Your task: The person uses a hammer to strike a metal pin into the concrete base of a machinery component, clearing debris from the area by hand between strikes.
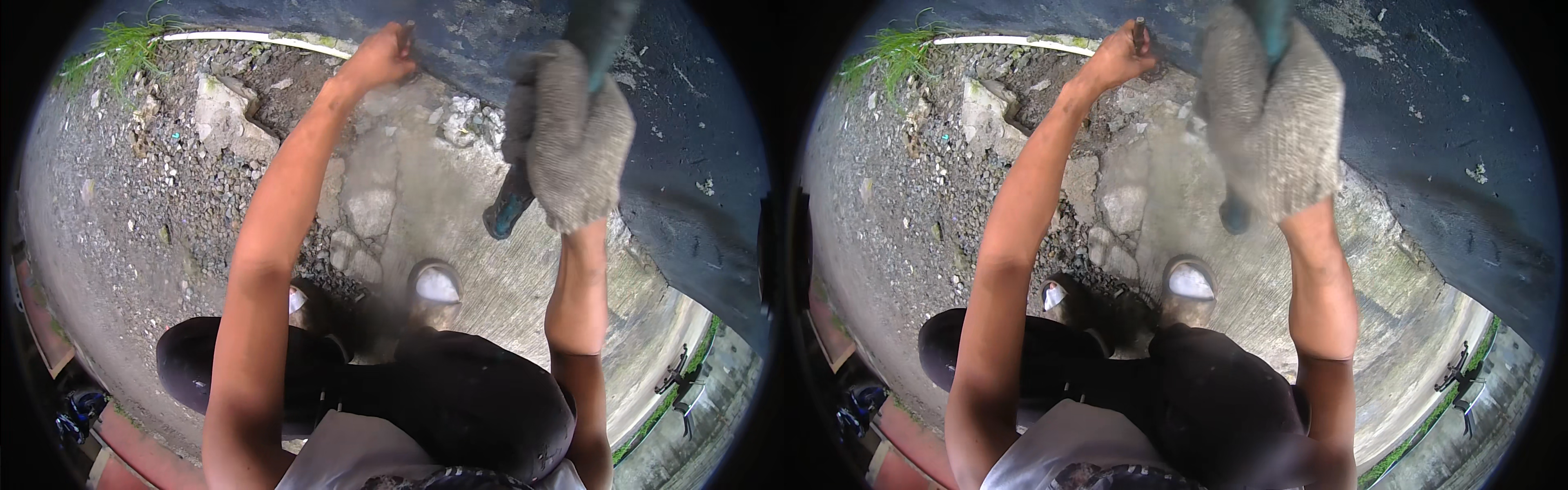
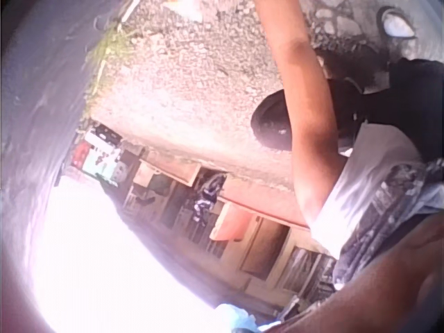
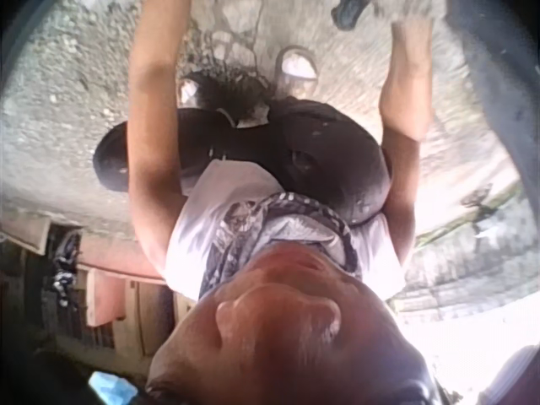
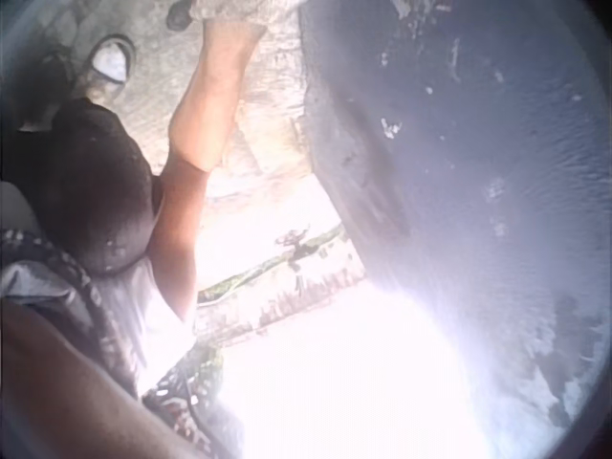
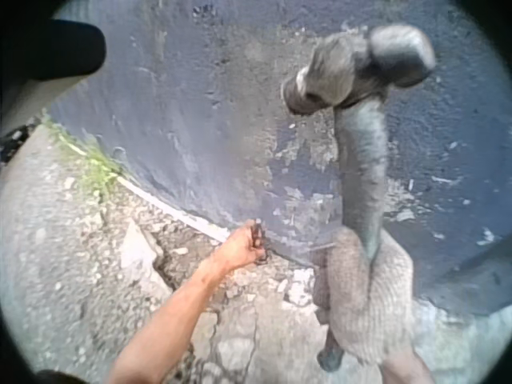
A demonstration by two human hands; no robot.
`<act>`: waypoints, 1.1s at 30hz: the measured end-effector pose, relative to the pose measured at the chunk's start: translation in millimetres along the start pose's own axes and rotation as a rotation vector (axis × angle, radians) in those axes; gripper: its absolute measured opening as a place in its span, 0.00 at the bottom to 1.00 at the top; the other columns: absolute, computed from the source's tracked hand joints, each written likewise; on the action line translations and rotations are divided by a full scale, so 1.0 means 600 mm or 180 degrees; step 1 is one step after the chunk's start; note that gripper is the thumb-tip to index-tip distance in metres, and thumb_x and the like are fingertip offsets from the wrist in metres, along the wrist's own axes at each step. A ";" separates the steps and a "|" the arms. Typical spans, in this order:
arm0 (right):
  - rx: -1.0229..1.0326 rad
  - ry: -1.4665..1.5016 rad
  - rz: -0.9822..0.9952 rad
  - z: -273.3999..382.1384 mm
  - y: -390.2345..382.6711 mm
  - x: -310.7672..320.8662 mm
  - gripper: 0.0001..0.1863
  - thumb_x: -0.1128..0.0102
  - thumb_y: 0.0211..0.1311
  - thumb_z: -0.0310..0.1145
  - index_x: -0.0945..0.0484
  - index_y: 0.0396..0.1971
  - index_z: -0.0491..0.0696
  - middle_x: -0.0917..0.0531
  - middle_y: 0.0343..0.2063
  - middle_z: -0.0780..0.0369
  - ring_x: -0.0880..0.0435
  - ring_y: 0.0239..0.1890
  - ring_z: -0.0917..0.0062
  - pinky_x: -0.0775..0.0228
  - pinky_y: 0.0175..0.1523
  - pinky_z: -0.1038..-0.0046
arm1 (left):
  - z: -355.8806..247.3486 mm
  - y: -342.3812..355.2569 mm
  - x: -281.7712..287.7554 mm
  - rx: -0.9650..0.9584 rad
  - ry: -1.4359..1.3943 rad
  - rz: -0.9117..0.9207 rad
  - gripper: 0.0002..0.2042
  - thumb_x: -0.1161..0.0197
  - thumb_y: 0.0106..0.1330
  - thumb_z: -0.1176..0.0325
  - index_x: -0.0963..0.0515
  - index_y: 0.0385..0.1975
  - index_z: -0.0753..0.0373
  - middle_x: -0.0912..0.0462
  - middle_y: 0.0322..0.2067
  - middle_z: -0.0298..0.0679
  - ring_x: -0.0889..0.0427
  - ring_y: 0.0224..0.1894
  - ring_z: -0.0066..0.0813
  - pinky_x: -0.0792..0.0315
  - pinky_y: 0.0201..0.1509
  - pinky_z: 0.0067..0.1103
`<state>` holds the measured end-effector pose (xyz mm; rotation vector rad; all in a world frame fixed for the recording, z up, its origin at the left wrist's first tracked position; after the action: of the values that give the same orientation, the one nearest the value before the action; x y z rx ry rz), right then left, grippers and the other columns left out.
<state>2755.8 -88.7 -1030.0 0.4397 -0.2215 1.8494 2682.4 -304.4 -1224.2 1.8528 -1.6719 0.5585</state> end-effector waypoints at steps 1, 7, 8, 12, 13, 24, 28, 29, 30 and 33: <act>-0.0568 -0.0142 0.0326 -0.030 0.010 -0.019 0.22 0.43 0.70 0.48 0.24 0.39 0.40 0.21 0.19 0.62 0.23 0.17 0.82 0.29 0.20 0.79 | -0.013 0.004 0.002 -0.0095 -0.0039 0.0041 0.14 0.31 0.53 0.69 0.30 0.33 0.61 0.23 0.27 0.38 0.22 0.32 0.32 0.27 0.40 0.29; -0.1828 -0.0443 0.1121 -0.097 -0.035 -0.030 0.24 0.43 0.68 0.52 0.24 0.30 0.42 0.27 0.13 0.67 0.30 0.11 0.84 0.39 0.15 0.78 | 0.013 -0.081 -0.006 0.0285 -0.0800 -0.0116 0.13 0.34 0.54 0.80 0.35 0.23 0.62 0.27 0.22 0.33 0.29 0.26 0.22 0.30 0.31 0.25; -0.1814 -0.0394 0.0995 -0.099 -0.042 -0.028 0.23 0.43 0.67 0.52 0.23 0.30 0.43 0.28 0.13 0.67 0.30 0.11 0.84 0.39 0.15 0.78 | 0.042 -0.130 -0.013 -0.0044 -0.0987 -0.0377 0.13 0.36 0.54 0.81 0.37 0.21 0.63 0.27 0.20 0.33 0.29 0.24 0.23 0.31 0.29 0.25; -0.2122 -0.0235 0.0715 -0.216 -0.114 0.018 0.21 0.42 0.67 0.50 0.24 0.31 0.44 0.27 0.14 0.66 0.30 0.11 0.84 0.38 0.15 0.78 | 0.003 -0.203 -0.061 -0.0555 -0.0763 -0.0430 0.14 0.38 0.54 0.83 0.39 0.19 0.65 0.28 0.17 0.39 0.30 0.19 0.30 0.33 0.26 0.26; -0.2270 -0.0171 0.0598 -0.256 -0.144 0.030 0.20 0.43 0.67 0.49 0.24 0.32 0.44 0.26 0.14 0.66 0.30 0.11 0.84 0.38 0.15 0.78 | -0.008 -0.218 -0.075 -0.0508 -0.0802 -0.0409 0.14 0.38 0.54 0.83 0.39 0.19 0.65 0.28 0.17 0.39 0.30 0.19 0.30 0.33 0.26 0.26; -0.2570 -0.0672 0.0591 -0.370 -0.281 0.008 0.19 0.46 0.69 0.47 0.28 0.36 0.42 0.27 0.16 0.64 0.28 0.12 0.79 0.35 0.17 0.74 | 0.072 -0.133 0.003 0.1743 0.0458 -0.0687 0.17 0.38 0.63 0.55 0.18 0.44 0.61 0.17 0.36 0.60 0.17 0.41 0.58 0.23 0.50 0.42; -0.2408 -0.0721 0.0528 -0.392 -0.283 -0.001 0.19 0.46 0.69 0.47 0.28 0.36 0.42 0.27 0.16 0.64 0.28 0.12 0.80 0.35 0.18 0.73 | 0.152 -0.086 -0.012 0.2216 0.0502 -0.0716 0.30 0.31 0.54 0.43 0.18 0.45 0.64 0.15 0.41 0.54 0.16 0.44 0.56 0.23 0.51 0.39; -0.2506 -0.0599 0.0501 -0.388 -0.281 -0.011 0.19 0.46 0.68 0.47 0.28 0.36 0.43 0.27 0.16 0.64 0.28 0.12 0.80 0.34 0.18 0.73 | 0.169 -0.085 -0.007 0.2375 0.0550 -0.0477 0.34 0.29 0.49 0.38 0.18 0.45 0.65 0.15 0.43 0.52 0.15 0.45 0.53 0.23 0.52 0.37; -0.2381 -0.0587 0.0521 -0.401 -0.282 -0.022 0.19 0.45 0.68 0.46 0.28 0.36 0.43 0.27 0.16 0.64 0.29 0.13 0.80 0.35 0.18 0.73 | 0.188 -0.083 -0.005 0.2389 0.0839 -0.0557 0.41 0.25 0.39 0.33 0.18 0.43 0.68 0.15 0.43 0.51 0.14 0.46 0.47 0.22 0.51 0.33; -0.2159 -0.0734 0.0447 -0.437 -0.301 0.000 0.18 0.45 0.68 0.46 0.28 0.36 0.43 0.27 0.15 0.65 0.29 0.13 0.81 0.35 0.18 0.74 | 0.168 -0.091 -0.048 0.2681 0.0185 -0.0552 0.41 0.25 0.40 0.34 0.18 0.40 0.71 0.15 0.41 0.54 0.14 0.46 0.45 0.21 0.49 0.32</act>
<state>2877.2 64.8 -1281.4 0.1596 -1.0198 1.7262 2725.4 -346.6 -1325.5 2.4753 -1.2986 1.3733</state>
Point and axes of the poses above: each hand's wrist, its own y-axis towards the middle knuckle, its own x-axis out of the back of the hand, z = x × y, the point moved 5 cm from there along y, towards the middle knuckle
